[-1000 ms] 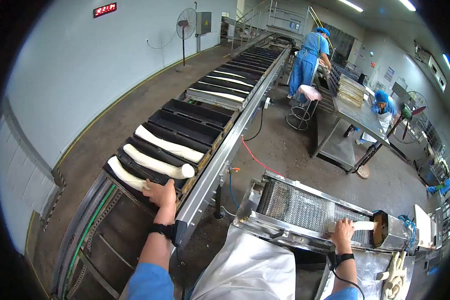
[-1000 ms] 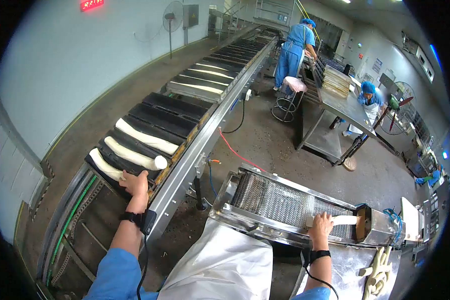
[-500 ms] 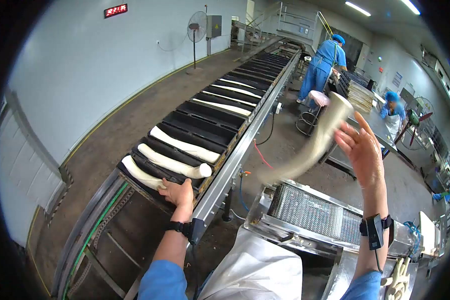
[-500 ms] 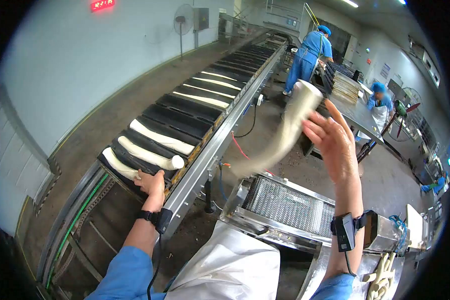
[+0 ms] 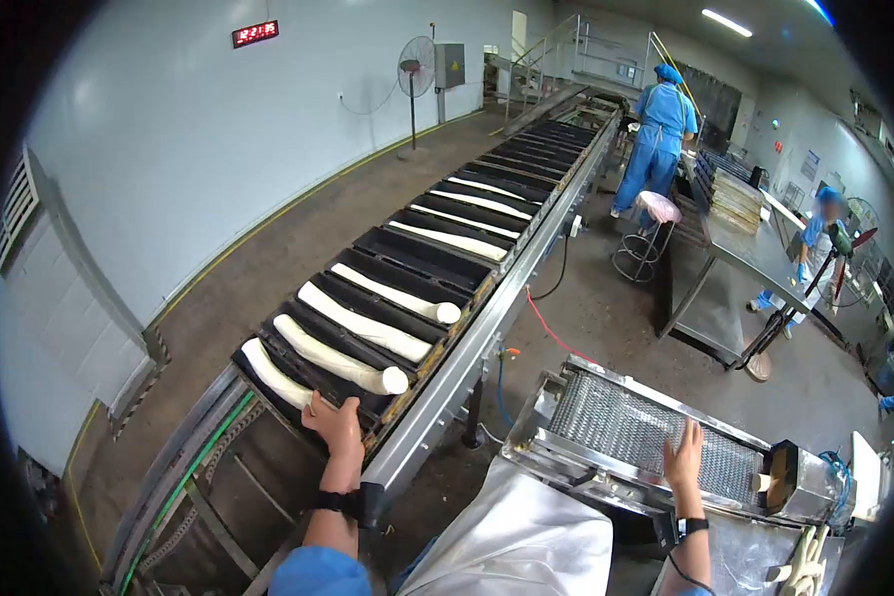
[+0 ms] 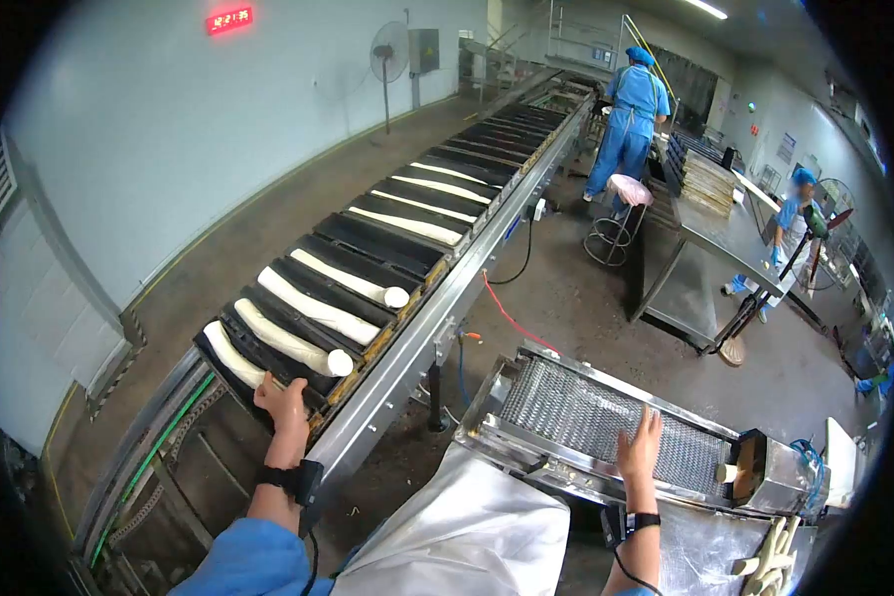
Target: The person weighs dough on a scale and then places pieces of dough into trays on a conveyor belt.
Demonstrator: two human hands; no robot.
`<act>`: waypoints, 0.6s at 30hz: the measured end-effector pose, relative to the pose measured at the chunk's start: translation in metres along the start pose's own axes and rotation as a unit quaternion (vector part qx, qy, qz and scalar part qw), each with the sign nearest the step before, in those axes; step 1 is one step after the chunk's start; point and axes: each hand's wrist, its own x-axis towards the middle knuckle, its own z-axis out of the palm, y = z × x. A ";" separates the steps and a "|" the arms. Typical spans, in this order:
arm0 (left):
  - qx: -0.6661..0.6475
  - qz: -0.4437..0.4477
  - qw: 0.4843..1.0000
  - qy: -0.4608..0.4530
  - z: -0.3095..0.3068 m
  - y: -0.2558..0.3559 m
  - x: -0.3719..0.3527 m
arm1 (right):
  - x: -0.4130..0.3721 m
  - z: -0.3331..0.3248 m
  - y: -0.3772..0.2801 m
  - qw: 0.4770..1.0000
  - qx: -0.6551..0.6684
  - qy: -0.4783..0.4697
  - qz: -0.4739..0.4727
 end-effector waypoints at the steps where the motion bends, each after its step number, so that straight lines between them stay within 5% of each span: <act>1: -0.024 -0.006 0.999 0.026 -0.008 0.006 -0.008 | -0.020 0.010 0.021 0.996 -0.043 -0.007 0.076; 2: -0.022 -0.008 0.999 0.029 -0.016 -0.001 -0.006 | -0.039 0.017 0.045 0.991 -0.067 0.005 0.118; 5: -0.292 -0.057 0.955 -0.015 -0.049 -0.018 0.005 | -0.058 0.009 0.066 0.963 -0.130 0.009 0.238; 6: -0.291 -0.056 0.955 -0.009 -0.052 -0.018 -0.001 | -0.061 0.008 0.069 0.957 -0.153 0.028 0.246; 8: -0.076 0.006 0.993 0.092 -0.059 0.001 -0.020 | -0.059 0.011 0.082 0.956 -0.175 0.055 0.229; 13: 0.195 0.084 0.974 0.076 -0.082 0.016 -0.060 | -0.043 -0.003 0.089 0.947 -0.213 0.055 0.234; 16: 0.058 0.193 0.978 -0.055 -0.076 0.030 -0.070 | -0.039 -0.010 0.100 0.945 -0.229 0.018 0.232; 18: -0.030 0.133 0.981 -0.141 -0.067 0.037 -0.069 | -0.037 -0.019 0.096 0.943 -0.226 -0.003 0.242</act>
